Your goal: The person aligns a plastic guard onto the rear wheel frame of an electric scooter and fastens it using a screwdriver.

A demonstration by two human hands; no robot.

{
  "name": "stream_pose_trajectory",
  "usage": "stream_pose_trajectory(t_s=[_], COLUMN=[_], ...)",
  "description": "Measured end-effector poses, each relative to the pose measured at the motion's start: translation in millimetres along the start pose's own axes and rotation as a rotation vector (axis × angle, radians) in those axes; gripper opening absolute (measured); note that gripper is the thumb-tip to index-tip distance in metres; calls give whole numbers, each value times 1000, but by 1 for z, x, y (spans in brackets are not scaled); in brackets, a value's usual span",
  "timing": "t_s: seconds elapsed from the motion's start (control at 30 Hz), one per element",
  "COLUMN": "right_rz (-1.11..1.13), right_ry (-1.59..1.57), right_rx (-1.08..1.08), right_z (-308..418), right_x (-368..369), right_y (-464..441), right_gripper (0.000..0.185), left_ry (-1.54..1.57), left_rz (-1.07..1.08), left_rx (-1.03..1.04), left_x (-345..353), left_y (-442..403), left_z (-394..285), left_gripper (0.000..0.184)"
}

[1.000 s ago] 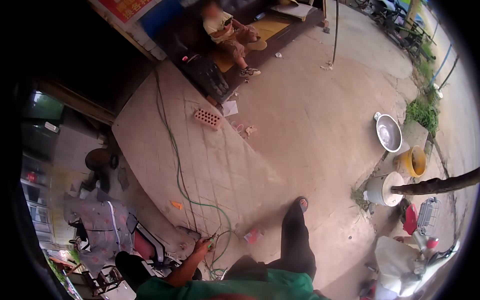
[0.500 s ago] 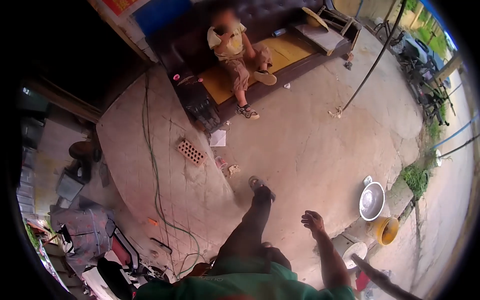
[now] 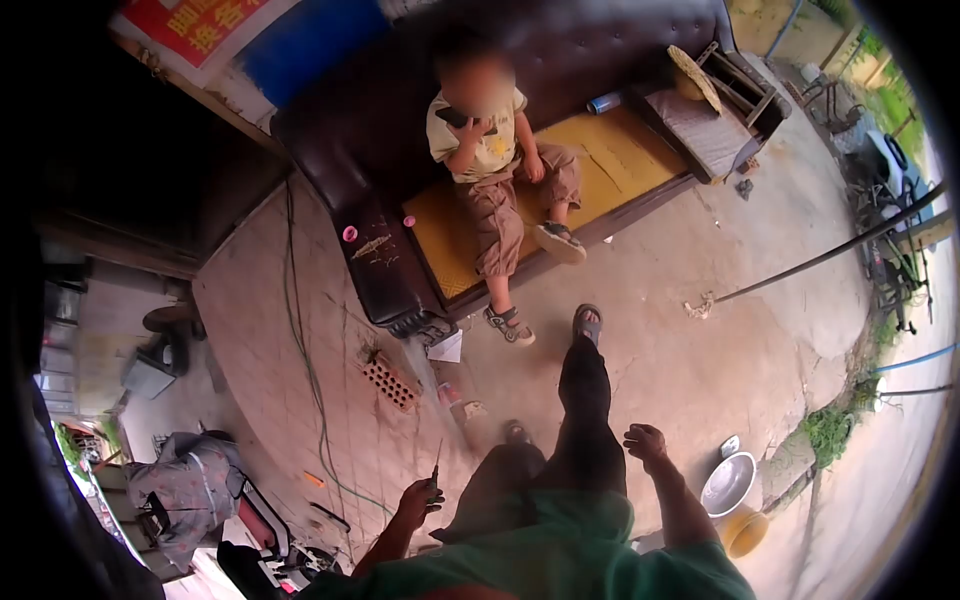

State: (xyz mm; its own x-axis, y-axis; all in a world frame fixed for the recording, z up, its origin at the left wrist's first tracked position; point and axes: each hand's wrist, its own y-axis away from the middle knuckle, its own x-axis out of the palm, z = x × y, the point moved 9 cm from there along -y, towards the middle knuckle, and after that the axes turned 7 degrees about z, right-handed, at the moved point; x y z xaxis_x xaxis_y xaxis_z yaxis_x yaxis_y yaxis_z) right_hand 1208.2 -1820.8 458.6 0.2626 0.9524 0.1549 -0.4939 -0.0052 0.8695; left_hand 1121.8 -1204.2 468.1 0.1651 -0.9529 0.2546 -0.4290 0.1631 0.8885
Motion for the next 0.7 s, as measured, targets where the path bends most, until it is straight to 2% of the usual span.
stream_pose_trajectory(t_s=[0.1, 0.13, 0.17, 0.2, 0.23, 0.27, 0.3, 0.33, 0.37, 0.43, 0.47, 0.5, 0.53, 0.6, 0.63, 0.67, 0.7], right_rz=[112, 158, 109, 161, 343, 346, 262, 325, 393, 550, 562, 575, 633, 740, 755, 769, 783], right_ry=[-32, -48, -48, 18, 53, 68, 64, 15, 54, 107, 134, 162, 139, 94, 53, 11, -28], right_rx=[-96, -72, -29, -58, -136, -88, -42, -14, -25, 5, 39, 70, 114, 199, 230, 264, 297], right_z=[134, 168, 226, 268, 310, 353, 403, 432, 465, 520, 541, 558, 571, 588, 588, 585, 582], right_x=[34, 44, 76, 97, 120, 149, 183, 209, 237, 298, 326, 351, 375, 411, 423, 435, 444], right_y=[-64, -101, -114, -148, -186, -212, -227, -263, -293, -337, -350, -358, -357, -354, -360, -367, -373], right_gripper=[44, 45, 38, 30, 23, 21, 24, 27, 31, 34, 35, 38, 39, 40, 41, 41, 41], left_ry=[96, 4, -86, 317, -123, -572, -172, 238, 301, -100, -124, 296, -107, 74, 238, 84, 100], left_rz=[11, -20, -50, 32, -102, -219, -265, -357, -382, -394, -417, -414, -463, -433, -514, -569, -609], left_rx=[23, 81, 136, 78, 147, 189, 125, 98, 133, 321, 407, 441, 523, 646, 672, 723, 767], left_x=[39, 51, 65, 88, 97, 116, 143, 176, 207, 277, 307, 332, 351, 365, 361, 369, 375], left_y=[-5, -11, -21, -32, -40, -43, -57, -67, -75, -90, -97, -107, -110, -137, -150, -153, -160], left_z=[-10, -19, -31, -35, -58, -80, -103, -134, -180, -316, -376, -420, -478, -548, -570, -608, -640], left_gripper=[18, 11, 6, 15, 17, 20, 21, 24, 21, 19, 22, 33, 34, 31, 35, 38, 39])
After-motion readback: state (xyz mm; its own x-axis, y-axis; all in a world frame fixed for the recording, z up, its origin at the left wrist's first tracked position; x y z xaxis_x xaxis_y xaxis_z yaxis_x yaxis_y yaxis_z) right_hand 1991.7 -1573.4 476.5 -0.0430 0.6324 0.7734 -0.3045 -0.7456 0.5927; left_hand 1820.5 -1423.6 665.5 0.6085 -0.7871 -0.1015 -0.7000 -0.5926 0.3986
